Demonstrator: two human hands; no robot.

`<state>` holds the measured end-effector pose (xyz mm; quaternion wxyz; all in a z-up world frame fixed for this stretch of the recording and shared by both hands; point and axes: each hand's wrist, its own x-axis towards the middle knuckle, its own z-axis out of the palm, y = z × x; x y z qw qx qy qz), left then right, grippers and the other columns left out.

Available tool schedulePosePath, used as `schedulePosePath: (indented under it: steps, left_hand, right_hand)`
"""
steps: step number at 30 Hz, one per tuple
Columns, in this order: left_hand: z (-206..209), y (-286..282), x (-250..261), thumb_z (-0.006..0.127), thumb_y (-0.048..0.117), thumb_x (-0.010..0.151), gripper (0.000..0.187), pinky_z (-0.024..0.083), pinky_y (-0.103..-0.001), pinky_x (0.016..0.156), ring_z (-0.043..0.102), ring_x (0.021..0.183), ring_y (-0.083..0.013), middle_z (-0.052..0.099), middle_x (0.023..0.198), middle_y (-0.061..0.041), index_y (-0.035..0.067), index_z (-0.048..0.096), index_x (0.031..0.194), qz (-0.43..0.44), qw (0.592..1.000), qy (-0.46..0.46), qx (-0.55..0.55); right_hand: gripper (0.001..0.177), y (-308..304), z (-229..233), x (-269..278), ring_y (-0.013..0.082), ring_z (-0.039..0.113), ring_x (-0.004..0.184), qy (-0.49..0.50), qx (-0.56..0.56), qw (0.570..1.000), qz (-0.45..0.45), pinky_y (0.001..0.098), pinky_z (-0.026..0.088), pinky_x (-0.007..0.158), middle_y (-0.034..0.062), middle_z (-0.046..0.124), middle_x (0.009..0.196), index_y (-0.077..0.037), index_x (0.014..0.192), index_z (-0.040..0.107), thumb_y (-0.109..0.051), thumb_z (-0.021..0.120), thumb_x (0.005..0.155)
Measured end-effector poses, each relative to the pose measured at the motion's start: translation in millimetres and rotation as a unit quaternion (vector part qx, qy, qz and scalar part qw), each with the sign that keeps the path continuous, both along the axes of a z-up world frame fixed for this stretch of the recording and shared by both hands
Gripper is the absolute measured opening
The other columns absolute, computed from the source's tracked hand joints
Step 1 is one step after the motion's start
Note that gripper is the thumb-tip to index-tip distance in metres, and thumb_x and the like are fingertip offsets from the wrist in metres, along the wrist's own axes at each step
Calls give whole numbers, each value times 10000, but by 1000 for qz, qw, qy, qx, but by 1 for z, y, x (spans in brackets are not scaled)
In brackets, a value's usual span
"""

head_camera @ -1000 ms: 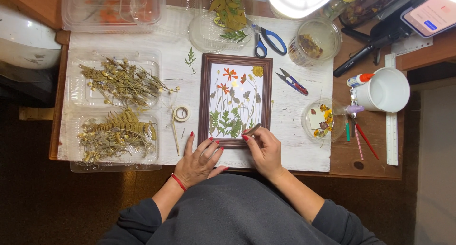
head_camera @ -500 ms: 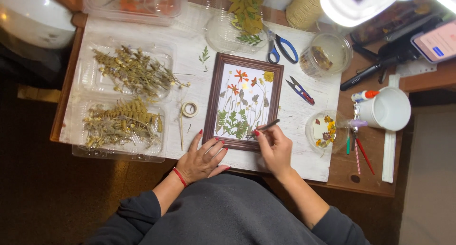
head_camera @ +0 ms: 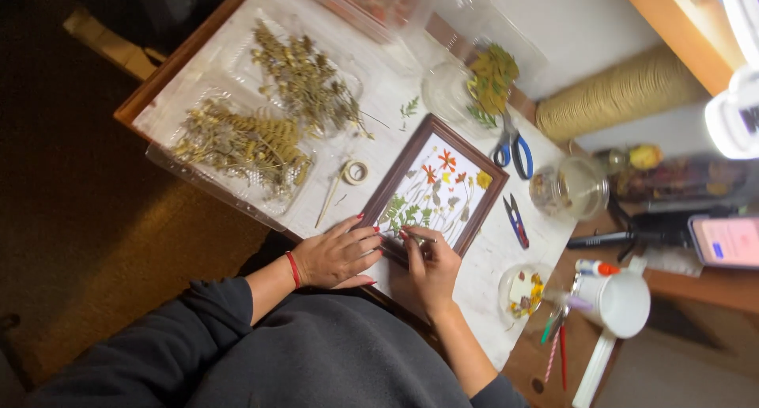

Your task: Arrange and place pressed flowers into a wooden frame using tweezers.

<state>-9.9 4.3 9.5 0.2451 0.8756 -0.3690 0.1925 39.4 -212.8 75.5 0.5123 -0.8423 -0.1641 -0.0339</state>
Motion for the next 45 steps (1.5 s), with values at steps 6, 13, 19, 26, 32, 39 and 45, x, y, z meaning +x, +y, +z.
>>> schedulePosePath:
  steps: [6, 13, 19, 26, 32, 39, 45]
  left_hand:
    - [-2, -1, -4, 651, 502, 982, 573, 338, -527, 1217, 470, 1372, -307, 522, 1380, -143, 59, 525, 1323, 24, 1000, -16, -13]
    - [-15, -5, -6, 637, 492, 998, 560, 353, -507, 1213, 439, 1421, -325, 514, 1414, -168, 51, 523, 1324, 44, 999, -15, -24]
    - [-14, -9, -4, 583, 568, 1014, 745, 204, -546, 1270, 211, 1558, -326, 322, 1632, -156, 80, 343, 1524, 78, 995, -55, -26]
    - [-23, -13, -5, 510, 611, 1032, 736, 118, -636, 1247, 143, 1576, -273, 208, 1685, -80, 218, 254, 1599, 85, 994, -60, 24]
    - [-21, -10, -6, 482, 484, 1076, 510, 184, -641, 1244, 316, 1487, -212, 362, 1492, -44, 417, 331, 1559, 69, 993, -85, 49]
    - [-21, -9, -7, 468, 322, 1076, 468, 226, -622, 1248, 415, 1355, -165, 397, 1265, -20, 435, 376, 1521, 81, 988, -105, 80]
    - [-23, -9, -6, 522, 411, 1060, 429, 266, -621, 1232, 412, 1358, -180, 410, 1265, -32, 393, 428, 1478, 67, 993, -86, 50]
  right_hand:
    - [125, -12, 1, 3, 40, 476, 525, -30, -84, 995, 42, 218, 398, 499, 10, 701, 788, -50, 1007, 755, -17, 769, 887]
    - [89, -60, -3, 15, 64, 411, 495, -5, -114, 993, 5, 242, 315, 482, 39, 562, 577, -26, 996, 763, -37, 787, 911]
    - [96, -102, -27, -9, 150, 691, 847, -148, 48, 987, 32, 255, 570, 731, 121, 707, 1023, 11, 1125, 598, 5, 571, 1033]
    - [47, -123, -49, -50, 191, 545, 976, -198, 59, 978, -35, 323, 471, 899, 89, 570, 1013, -66, 1044, 508, -26, 508, 1019]
    - [26, -131, -55, -62, 185, 479, 993, -172, 12, 983, -59, 324, 433, 895, 69, 480, 1026, -59, 1034, 491, -59, 516, 1026]
    - [13, -136, -50, -55, 196, 496, 1000, -186, -29, 981, -49, 321, 436, 916, 69, 510, 1037, -57, 1031, 504, -48, 510, 1025]
    - [46, -139, -58, -49, 97, 552, 783, -13, 104, 994, -16, 235, 517, 696, 81, 558, 1032, -37, 1085, 511, -44, 502, 1041]
